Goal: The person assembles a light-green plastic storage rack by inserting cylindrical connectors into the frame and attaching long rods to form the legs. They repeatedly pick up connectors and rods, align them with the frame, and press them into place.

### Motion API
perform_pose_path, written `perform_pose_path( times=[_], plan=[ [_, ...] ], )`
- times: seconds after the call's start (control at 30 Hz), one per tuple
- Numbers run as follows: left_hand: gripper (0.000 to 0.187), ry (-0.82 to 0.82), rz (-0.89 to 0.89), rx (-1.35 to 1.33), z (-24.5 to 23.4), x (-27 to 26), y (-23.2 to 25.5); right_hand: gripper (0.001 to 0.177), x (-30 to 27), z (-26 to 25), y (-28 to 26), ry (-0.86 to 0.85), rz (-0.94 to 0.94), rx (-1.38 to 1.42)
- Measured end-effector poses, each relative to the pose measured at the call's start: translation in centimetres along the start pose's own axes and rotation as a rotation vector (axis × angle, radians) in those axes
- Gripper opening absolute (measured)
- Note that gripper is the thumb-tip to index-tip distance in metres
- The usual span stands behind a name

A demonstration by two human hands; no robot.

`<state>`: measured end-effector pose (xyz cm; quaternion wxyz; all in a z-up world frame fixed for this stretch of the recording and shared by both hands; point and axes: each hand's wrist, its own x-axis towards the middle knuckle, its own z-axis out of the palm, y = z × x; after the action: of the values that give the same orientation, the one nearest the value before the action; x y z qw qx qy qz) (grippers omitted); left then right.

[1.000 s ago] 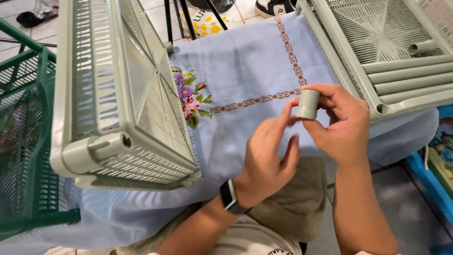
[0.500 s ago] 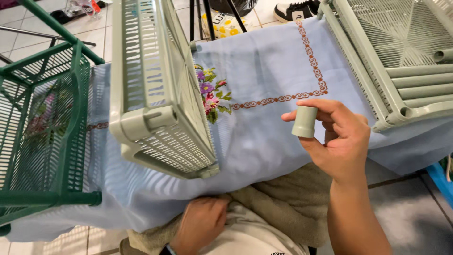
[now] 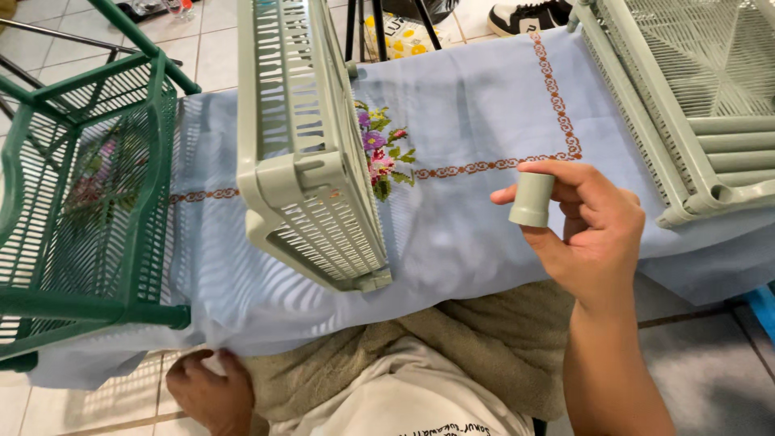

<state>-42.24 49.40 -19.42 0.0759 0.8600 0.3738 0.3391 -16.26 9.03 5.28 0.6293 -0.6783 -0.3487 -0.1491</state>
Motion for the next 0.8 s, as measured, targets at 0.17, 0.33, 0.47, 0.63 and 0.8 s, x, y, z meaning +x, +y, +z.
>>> perform_pose_path(
  times=[0.17,0.33,0.47,0.63,0.8],
  plan=[
    [0.026,-0.335,-0.824,-0.896,3.3,0.8,-2.3,0.037,-0.2,0.7,0.4,0.009,0.039,0.01],
    [0.027,-0.556,-0.941,-1.176,3.8,0.3,-0.9,0.038,0.0,1.8,0.5,-0.032,0.01,0.039],
    [0.027,-0.678,-0.925,-1.136,2.7,-1.8,0.6,0.038,-0.1,2.5,0.5,-0.029,0.015,0.052],
    [0.027,-0.747,-0.899,-1.106,2.3,-2.8,1.8,0.037,-0.1,3.0,0.5,-0.046,0.028,0.063],
    [0.028,-0.739,-0.818,-1.078,3.6,0.3,2.7,0.037,0.1,2.9,0.8,-0.056,0.016,0.074]
  ],
)
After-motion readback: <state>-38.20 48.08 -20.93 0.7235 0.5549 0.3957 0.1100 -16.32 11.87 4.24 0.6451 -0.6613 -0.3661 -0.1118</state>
